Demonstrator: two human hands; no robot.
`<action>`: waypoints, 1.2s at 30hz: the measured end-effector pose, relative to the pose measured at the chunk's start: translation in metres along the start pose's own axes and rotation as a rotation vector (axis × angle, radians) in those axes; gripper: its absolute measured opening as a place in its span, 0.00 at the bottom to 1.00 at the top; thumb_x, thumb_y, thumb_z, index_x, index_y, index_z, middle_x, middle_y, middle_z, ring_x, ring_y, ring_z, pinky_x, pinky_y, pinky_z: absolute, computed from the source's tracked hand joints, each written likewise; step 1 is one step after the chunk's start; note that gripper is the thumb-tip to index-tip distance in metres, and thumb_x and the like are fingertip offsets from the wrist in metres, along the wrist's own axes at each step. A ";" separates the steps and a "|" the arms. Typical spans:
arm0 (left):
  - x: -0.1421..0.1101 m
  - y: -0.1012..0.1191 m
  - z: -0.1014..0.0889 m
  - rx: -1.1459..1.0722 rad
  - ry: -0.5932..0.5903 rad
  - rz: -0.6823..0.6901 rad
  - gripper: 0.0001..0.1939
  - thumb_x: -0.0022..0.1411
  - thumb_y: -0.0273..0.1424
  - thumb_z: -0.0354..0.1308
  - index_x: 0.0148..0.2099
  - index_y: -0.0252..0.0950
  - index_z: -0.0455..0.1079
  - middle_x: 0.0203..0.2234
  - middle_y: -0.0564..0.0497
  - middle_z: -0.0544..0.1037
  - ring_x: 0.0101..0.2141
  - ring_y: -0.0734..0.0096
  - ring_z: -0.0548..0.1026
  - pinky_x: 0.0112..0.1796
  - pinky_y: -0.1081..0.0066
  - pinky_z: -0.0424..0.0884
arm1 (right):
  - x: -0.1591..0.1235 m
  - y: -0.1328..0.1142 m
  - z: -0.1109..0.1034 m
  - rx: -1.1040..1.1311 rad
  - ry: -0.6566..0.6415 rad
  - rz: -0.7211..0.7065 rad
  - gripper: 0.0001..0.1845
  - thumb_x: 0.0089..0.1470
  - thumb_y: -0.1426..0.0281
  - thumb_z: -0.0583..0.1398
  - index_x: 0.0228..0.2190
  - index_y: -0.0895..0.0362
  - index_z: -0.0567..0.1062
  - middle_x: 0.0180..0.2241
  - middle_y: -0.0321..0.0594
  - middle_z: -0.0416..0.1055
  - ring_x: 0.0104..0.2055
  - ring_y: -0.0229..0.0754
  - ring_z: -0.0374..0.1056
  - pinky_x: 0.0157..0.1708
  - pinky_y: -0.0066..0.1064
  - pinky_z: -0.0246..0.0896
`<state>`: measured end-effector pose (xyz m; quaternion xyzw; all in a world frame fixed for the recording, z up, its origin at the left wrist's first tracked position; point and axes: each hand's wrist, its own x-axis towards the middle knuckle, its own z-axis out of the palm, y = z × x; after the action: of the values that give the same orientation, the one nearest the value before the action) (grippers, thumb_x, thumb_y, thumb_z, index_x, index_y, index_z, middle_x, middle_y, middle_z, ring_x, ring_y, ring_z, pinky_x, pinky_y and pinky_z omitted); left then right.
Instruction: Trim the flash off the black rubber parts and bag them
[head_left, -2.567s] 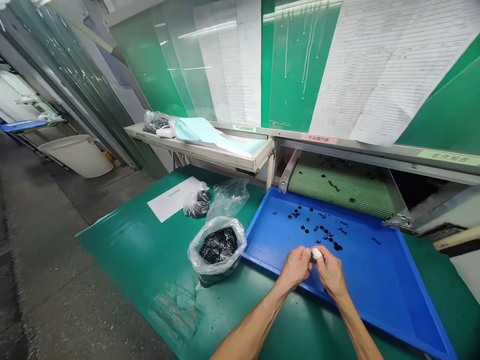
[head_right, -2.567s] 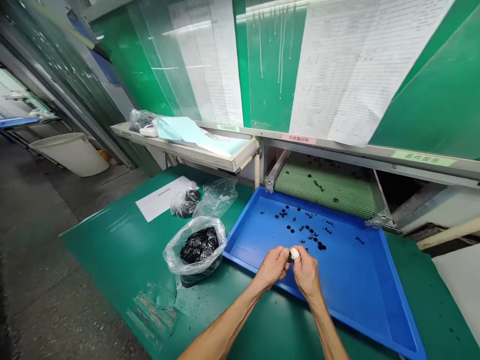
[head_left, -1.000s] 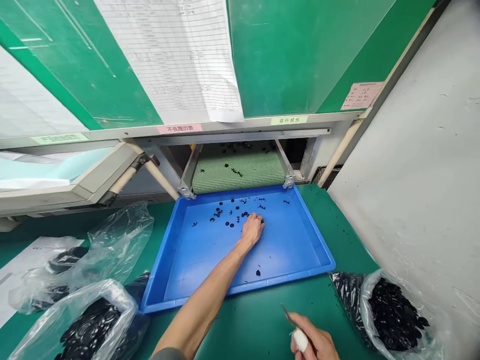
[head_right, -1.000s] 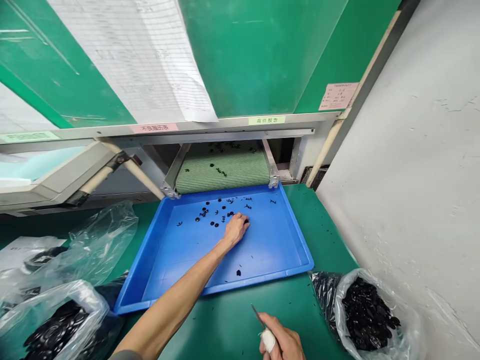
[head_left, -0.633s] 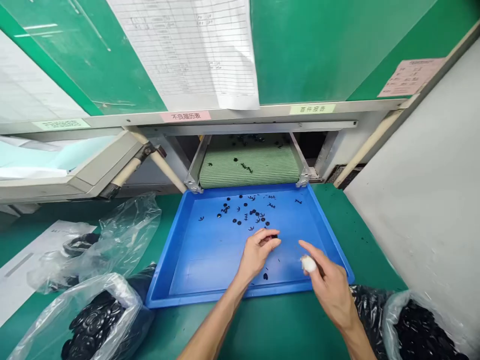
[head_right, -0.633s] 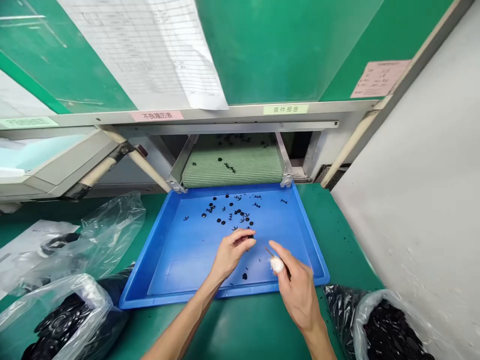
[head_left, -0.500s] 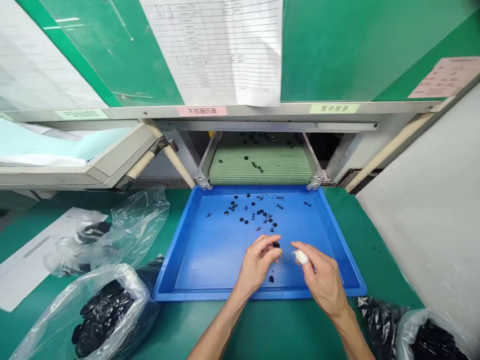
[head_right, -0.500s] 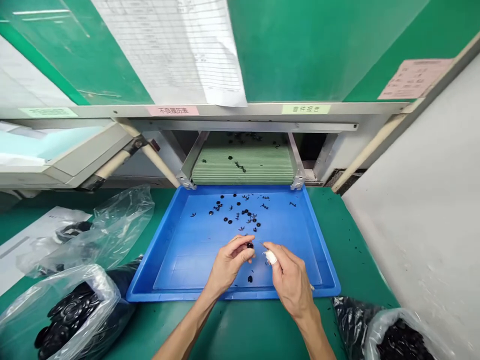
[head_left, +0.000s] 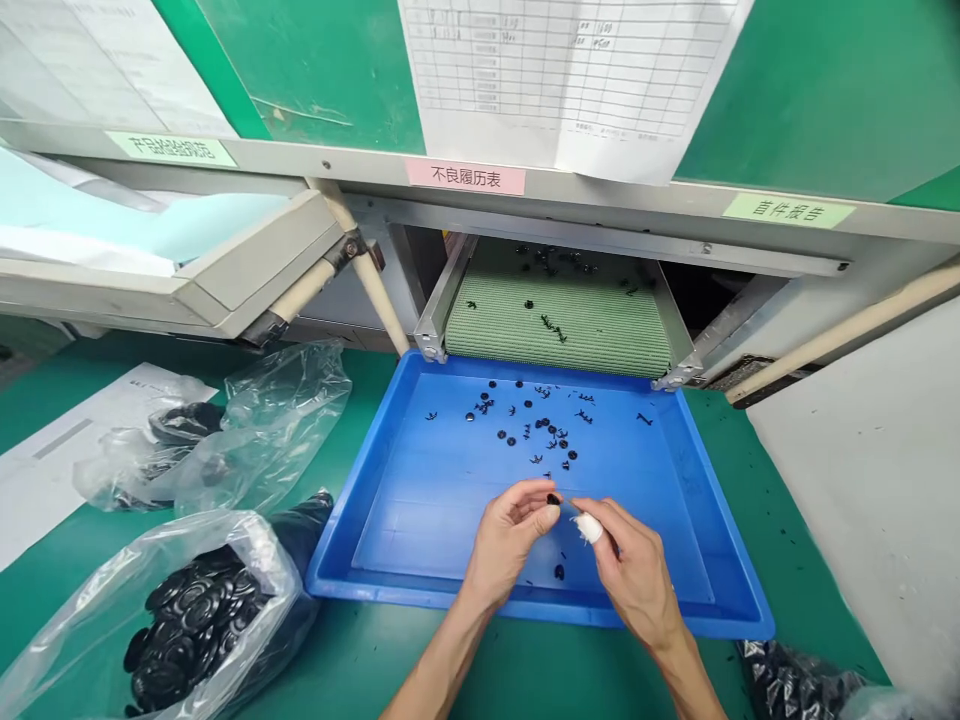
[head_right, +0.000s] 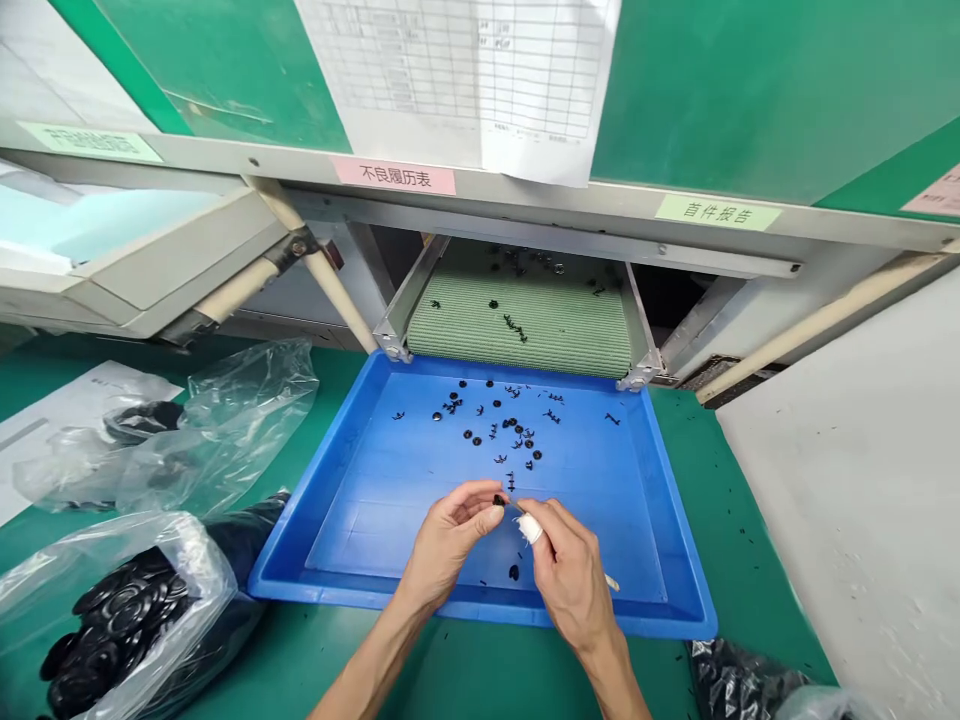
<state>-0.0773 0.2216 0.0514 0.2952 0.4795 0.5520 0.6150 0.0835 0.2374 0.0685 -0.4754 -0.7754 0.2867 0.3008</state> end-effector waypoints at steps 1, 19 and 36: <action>0.000 0.000 -0.001 -0.007 0.006 0.014 0.18 0.49 0.35 0.66 0.42 0.36 0.70 0.35 0.49 0.76 0.35 0.70 0.73 0.40 0.69 0.68 | 0.000 0.000 0.001 -0.009 0.005 0.001 0.18 0.58 0.73 0.48 0.44 0.55 0.74 0.33 0.40 0.72 0.33 0.38 0.68 0.33 0.26 0.64; 0.001 -0.004 -0.015 0.075 -0.012 0.037 0.12 0.51 0.34 0.65 0.37 0.36 0.70 0.29 0.52 0.74 0.31 0.73 0.70 0.36 0.73 0.66 | 0.002 -0.004 0.008 -0.079 -0.041 -0.031 0.17 0.59 0.72 0.49 0.44 0.54 0.74 0.33 0.40 0.72 0.33 0.38 0.69 0.33 0.26 0.64; 0.000 0.001 -0.015 0.164 -0.043 0.076 0.09 0.50 0.34 0.64 0.35 0.36 0.75 0.27 0.52 0.71 0.29 0.73 0.68 0.32 0.73 0.64 | 0.000 -0.009 0.005 -0.179 -0.125 -0.083 0.17 0.59 0.74 0.47 0.44 0.53 0.72 0.29 0.37 0.68 0.27 0.35 0.64 0.28 0.25 0.60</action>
<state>-0.0911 0.2198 0.0472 0.3743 0.4984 0.5273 0.5775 0.0743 0.2333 0.0716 -0.4492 -0.8341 0.2328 0.2197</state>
